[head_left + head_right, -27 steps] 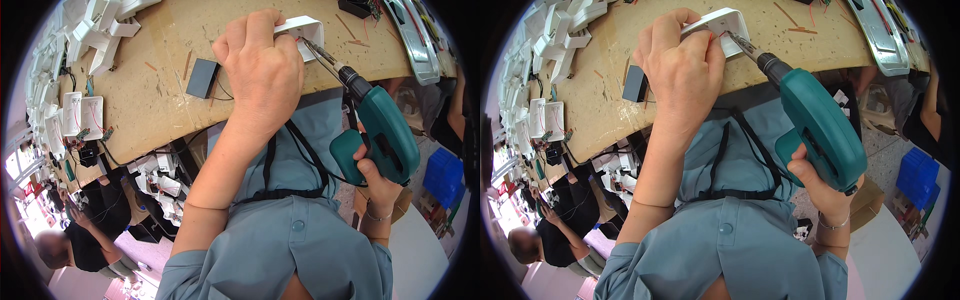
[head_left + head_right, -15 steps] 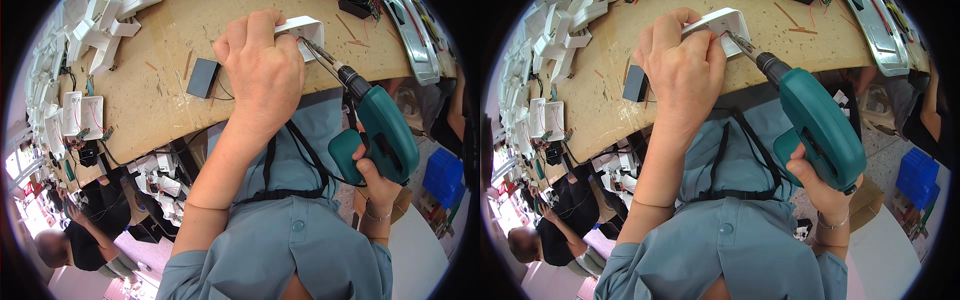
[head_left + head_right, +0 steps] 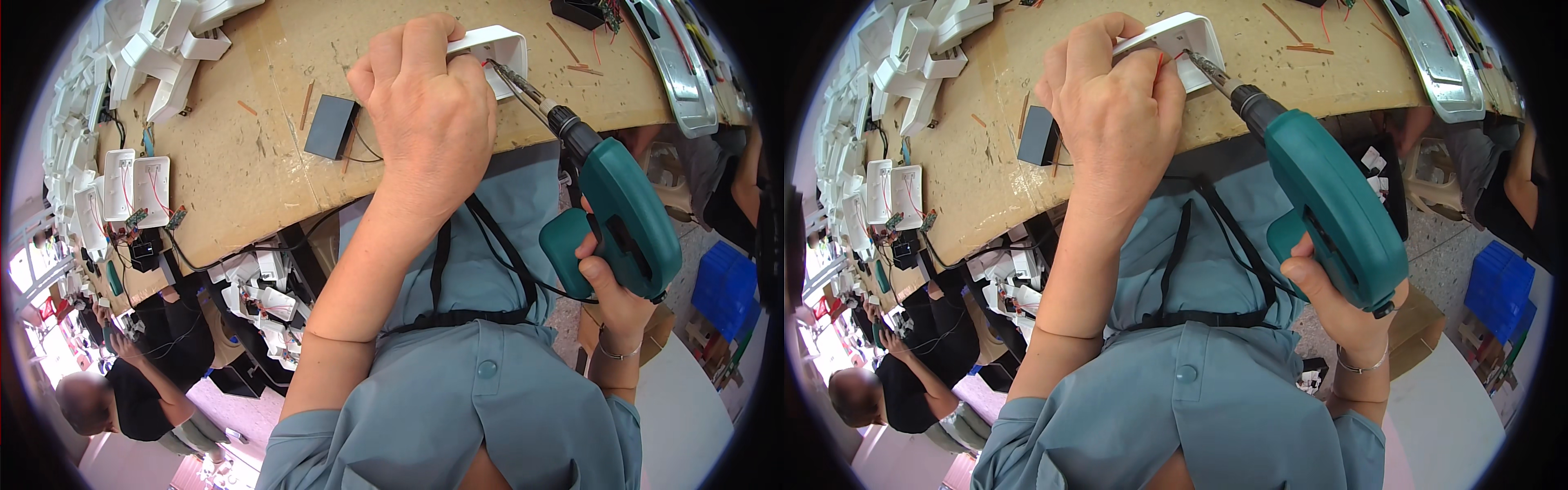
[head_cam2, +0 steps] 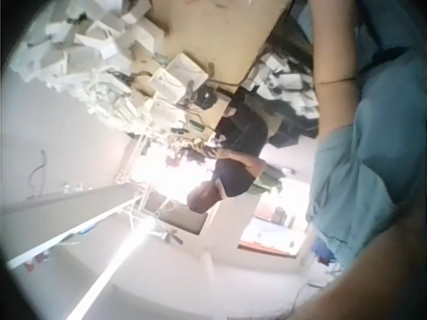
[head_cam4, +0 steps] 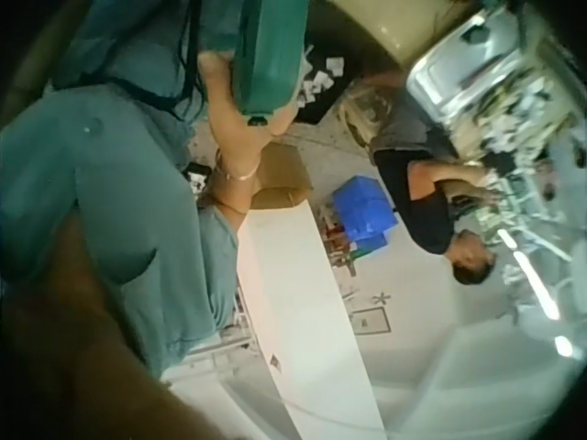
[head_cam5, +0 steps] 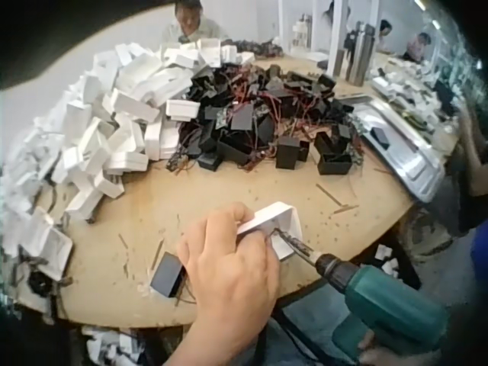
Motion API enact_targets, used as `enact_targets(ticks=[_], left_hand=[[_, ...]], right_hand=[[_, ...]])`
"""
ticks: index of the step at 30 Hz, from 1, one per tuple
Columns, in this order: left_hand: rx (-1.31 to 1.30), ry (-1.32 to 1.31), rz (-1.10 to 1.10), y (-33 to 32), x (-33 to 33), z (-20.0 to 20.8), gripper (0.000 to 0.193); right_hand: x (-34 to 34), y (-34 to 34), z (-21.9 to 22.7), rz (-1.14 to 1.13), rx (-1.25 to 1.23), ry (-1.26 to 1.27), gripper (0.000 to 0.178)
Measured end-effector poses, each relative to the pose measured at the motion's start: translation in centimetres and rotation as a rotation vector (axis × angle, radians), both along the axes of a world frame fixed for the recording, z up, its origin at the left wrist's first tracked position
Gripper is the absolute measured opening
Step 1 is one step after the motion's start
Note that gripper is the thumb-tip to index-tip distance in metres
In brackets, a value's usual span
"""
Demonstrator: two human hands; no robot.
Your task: Soldering wires to electronic components within plastic housings at a manual workstation.
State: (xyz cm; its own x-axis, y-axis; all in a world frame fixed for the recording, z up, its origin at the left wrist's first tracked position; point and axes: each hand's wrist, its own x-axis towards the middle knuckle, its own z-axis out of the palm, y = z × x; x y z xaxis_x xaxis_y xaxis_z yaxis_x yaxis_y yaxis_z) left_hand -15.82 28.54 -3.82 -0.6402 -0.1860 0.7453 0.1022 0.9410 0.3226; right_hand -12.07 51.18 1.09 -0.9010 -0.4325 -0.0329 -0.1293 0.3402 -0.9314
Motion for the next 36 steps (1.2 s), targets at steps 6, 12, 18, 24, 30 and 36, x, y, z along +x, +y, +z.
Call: enact_targets(ticks=[6,12,18,24,30,36], left_hand=[[0.023,0.013,-0.001,0.0,0.1,0.3,0.005],[0.027,-0.023,-0.006,-0.2,0.1,0.4,0.005],[-0.049,-0.069,0.018,-0.2,0.3,0.1,0.005],[-0.026,-0.073,-0.03,-0.3,1.1,0.4,0.008],[-0.003,-0.034,-0.059,0.0,2.0,0.2,0.01],[-0.067,-0.046,-0.013,0.7,3.4,0.7,0.018]], right_hand=[[0.4,0.9,-0.3,0.014,-0.02,0.005,0.059],[1.1,0.9,0.2,-0.091,-0.079,-0.099,0.065],[1.4,1.6,-0.3,-0.113,-0.161,-0.017,0.07],[1.2,1.5,-0.4,-0.112,-0.185,0.003,0.07],[1.1,1.6,-0.6,-0.116,-0.195,-0.018,0.069],[1.1,1.6,-0.6,-0.146,-0.184,0.009,0.071]])
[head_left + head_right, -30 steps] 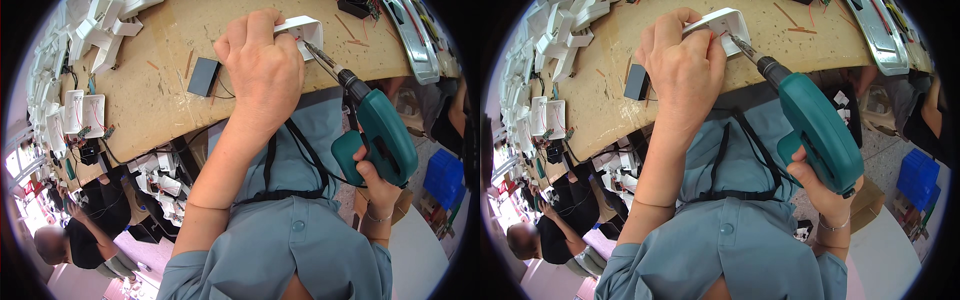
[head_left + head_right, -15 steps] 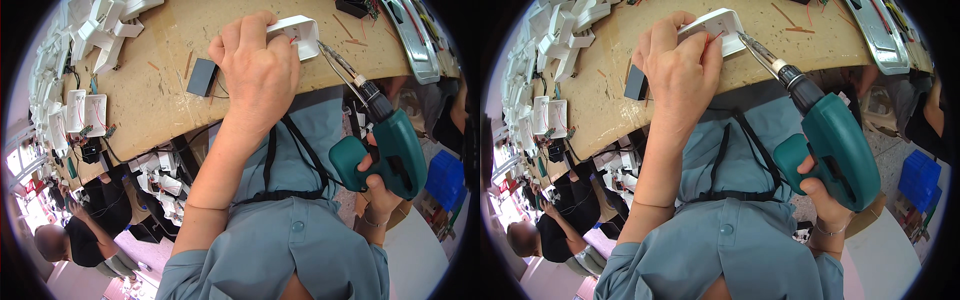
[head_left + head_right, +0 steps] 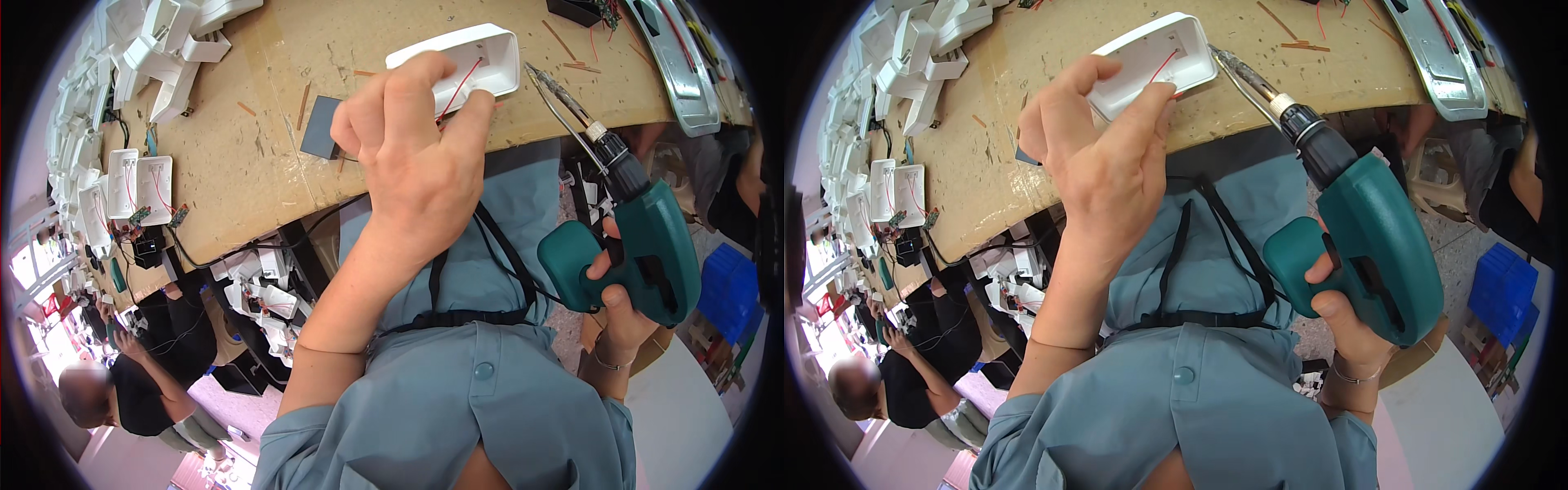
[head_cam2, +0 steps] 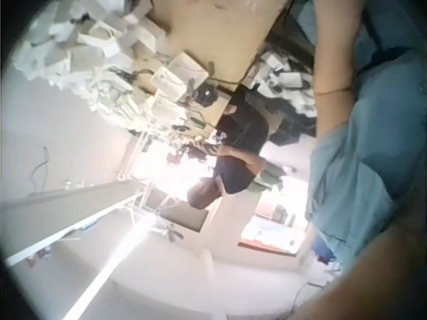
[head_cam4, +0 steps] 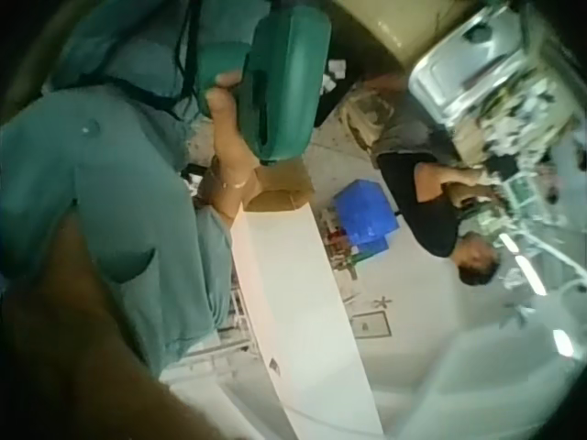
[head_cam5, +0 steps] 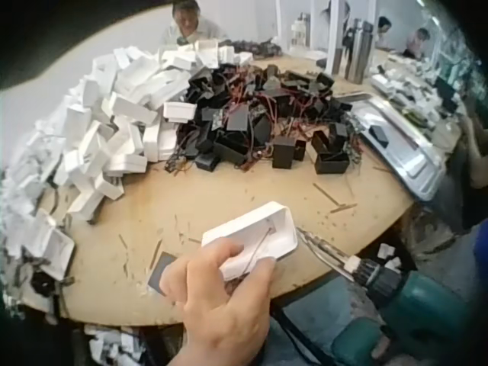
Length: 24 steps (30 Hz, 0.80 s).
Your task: Soldering wires to electronic components within plastic housings at a manual workstation.
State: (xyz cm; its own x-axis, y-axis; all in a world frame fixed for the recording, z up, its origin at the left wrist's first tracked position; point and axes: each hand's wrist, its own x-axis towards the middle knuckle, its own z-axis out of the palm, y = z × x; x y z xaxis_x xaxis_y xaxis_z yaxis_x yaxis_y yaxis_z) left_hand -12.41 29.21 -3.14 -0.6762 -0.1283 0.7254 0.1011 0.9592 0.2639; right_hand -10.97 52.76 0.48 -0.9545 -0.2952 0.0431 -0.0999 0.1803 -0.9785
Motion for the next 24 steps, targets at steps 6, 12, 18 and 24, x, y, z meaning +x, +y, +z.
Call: enact_targets(ticks=[6,12,18,24], left_hand=[[0.029,-0.123,-0.067,0.0,0.9,0.4,0.022],[0.153,0.044,-0.139,0.0,0.0,-0.2,0.014],[0.12,-0.002,-0.105,0.2,-0.2,0.2,0.013],[0.023,0.068,0.057,0.1,-1.1,-0.2,0.009]], right_hand=[[0.0,0.1,-0.3,0.012,-0.031,0.014,0.071],[0.0,0.1,-0.2,0.02,-0.034,-0.001,0.071],[0.1,0.3,-0.3,-0.012,-0.033,0.017,0.07],[-0.2,0.4,-0.2,0.033,-0.005,0.029,0.068]])
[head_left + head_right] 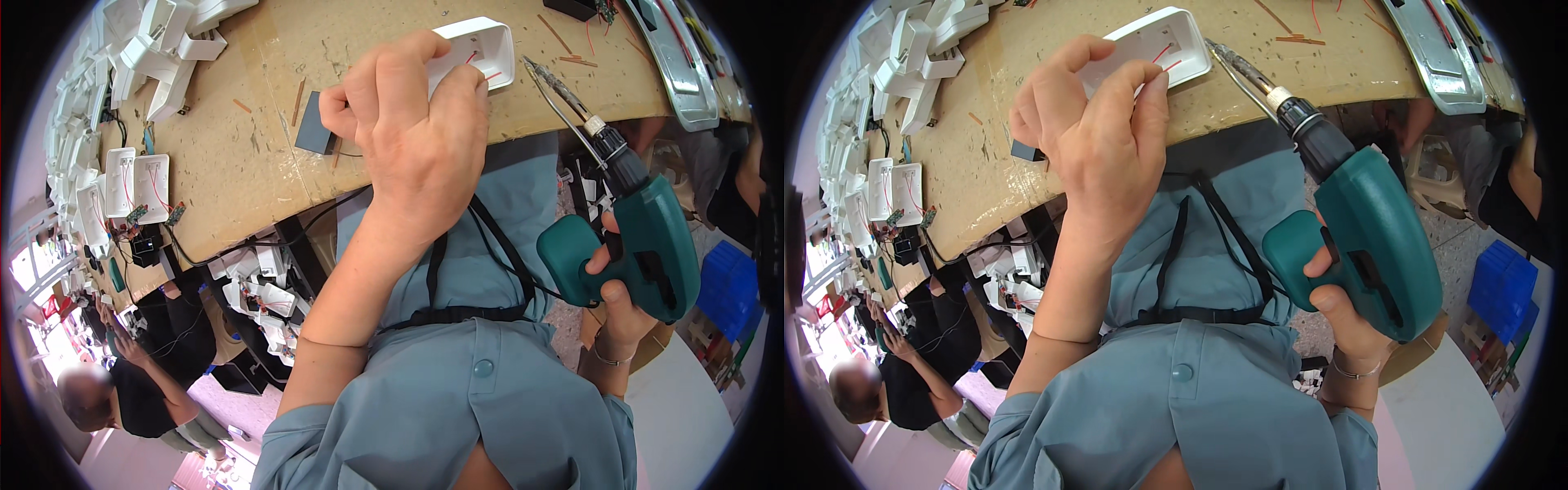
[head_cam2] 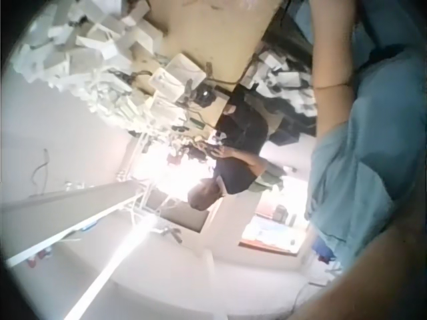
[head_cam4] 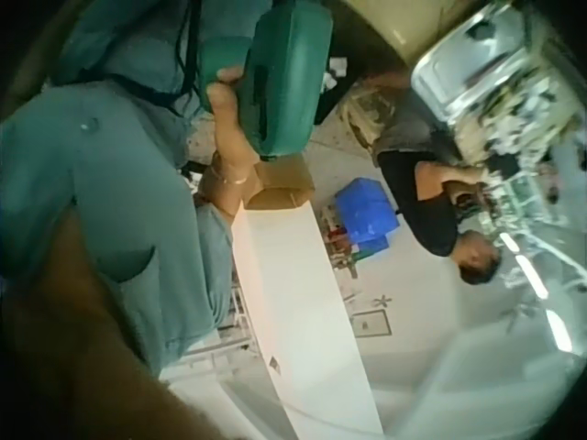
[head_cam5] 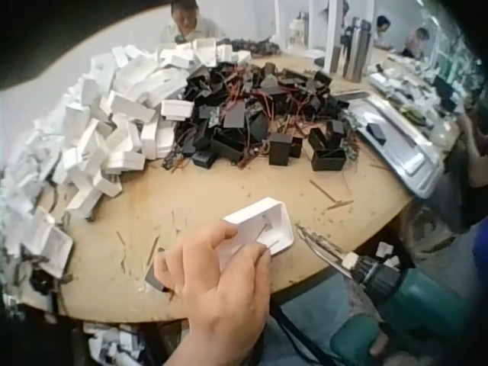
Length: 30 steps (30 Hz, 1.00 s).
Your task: Soldering wires to electronic components within plastic housings at a manual workstation.
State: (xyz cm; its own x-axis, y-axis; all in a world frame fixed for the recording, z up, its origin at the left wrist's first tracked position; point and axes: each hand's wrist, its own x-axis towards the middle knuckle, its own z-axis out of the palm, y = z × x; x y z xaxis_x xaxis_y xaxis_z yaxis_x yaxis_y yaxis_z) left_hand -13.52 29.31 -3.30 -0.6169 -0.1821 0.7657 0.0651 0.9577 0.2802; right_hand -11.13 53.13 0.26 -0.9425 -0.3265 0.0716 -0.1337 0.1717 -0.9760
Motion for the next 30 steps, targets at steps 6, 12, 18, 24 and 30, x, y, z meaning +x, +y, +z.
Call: enact_targets(ticks=[6,12,18,24,30], left_hand=[[-0.006,-0.092,0.026,-0.2,-0.8,0.2,0.006],[0.066,-0.133,0.041,0.2,-1.1,1.3,0.007],[0.368,-0.282,-0.124,-1.2,-1.0,3.7,0.006],[0.165,-0.158,-0.104,-1.8,-1.4,1.3,0.005],[0.103,-0.029,0.007,-0.9,-1.9,0.1,0.004]], right_hand=[[-0.2,0.1,-0.4,0.03,0.0,-0.021,0.068],[-0.7,-0.4,-0.3,0.031,0.009,-0.076,0.069],[-1.0,-0.3,-0.2,0.048,0.021,-0.091,0.07],[-1.1,-0.6,-0.3,0.05,0.019,-0.1,0.07],[-1.5,-0.6,-0.5,0.068,0.004,-0.094,0.07]])
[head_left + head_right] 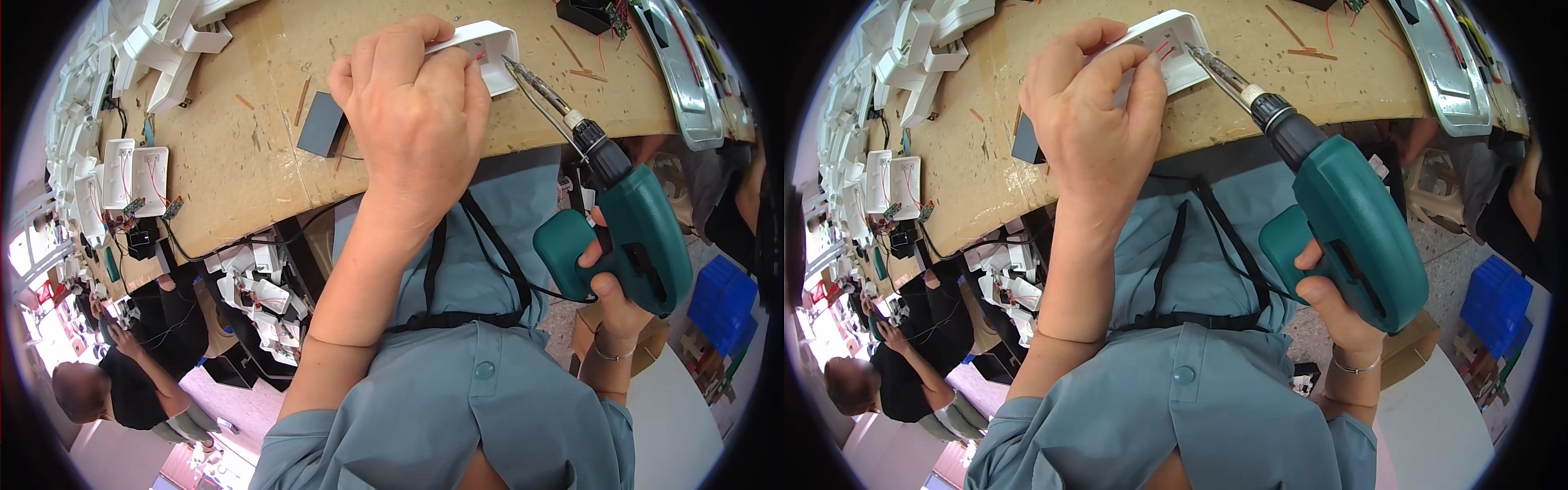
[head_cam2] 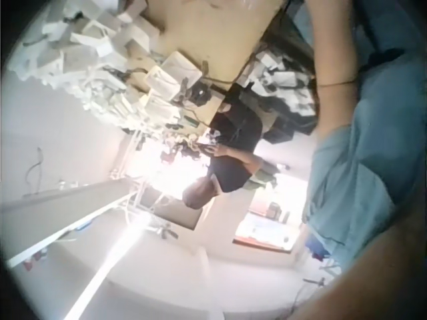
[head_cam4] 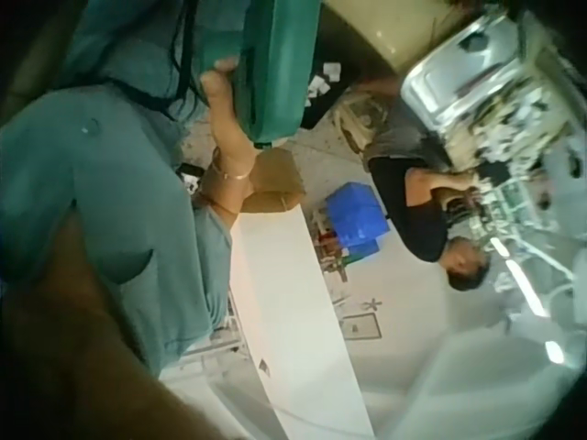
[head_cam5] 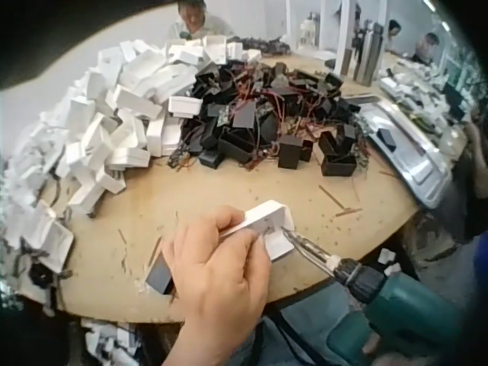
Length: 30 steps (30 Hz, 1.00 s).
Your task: Soldering wires to electronic components within plastic housings at a manual workstation.
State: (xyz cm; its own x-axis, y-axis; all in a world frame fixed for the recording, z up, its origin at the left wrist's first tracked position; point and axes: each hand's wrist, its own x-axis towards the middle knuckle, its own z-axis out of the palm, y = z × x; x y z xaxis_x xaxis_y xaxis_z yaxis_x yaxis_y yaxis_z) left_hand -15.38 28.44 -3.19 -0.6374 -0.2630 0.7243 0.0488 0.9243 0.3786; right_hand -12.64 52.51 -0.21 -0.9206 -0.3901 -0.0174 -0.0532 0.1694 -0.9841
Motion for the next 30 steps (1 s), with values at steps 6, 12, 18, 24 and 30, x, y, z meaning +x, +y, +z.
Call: enact_targets(ticks=[6,12,18,24,30], left_hand=[[0.041,-0.032,0.004,-0.5,-0.2,0.4,0.003],[-0.008,-0.091,0.018,-1.0,-0.2,0.5,0.003],[-0.001,0.002,-0.001,-0.5,-0.4,-0.5,0.004],[0.031,0.06,0.005,0.6,-0.4,-1.1,0.007],[0.053,0.066,0.058,1.2,-0.1,-0.9,0.007]], right_hand=[[-0.6,0.0,-0.1,0.053,0.017,-0.002,0.069],[-0.6,0.3,-0.2,0.066,0.008,0.013,0.068],[-0.8,0.2,-0.2,0.067,0.015,0.007,0.068],[-1.1,0.3,-0.5,0.082,-0.016,0.069,0.067],[-1.1,0.6,-0.7,0.061,-0.05,0.07,0.066]])
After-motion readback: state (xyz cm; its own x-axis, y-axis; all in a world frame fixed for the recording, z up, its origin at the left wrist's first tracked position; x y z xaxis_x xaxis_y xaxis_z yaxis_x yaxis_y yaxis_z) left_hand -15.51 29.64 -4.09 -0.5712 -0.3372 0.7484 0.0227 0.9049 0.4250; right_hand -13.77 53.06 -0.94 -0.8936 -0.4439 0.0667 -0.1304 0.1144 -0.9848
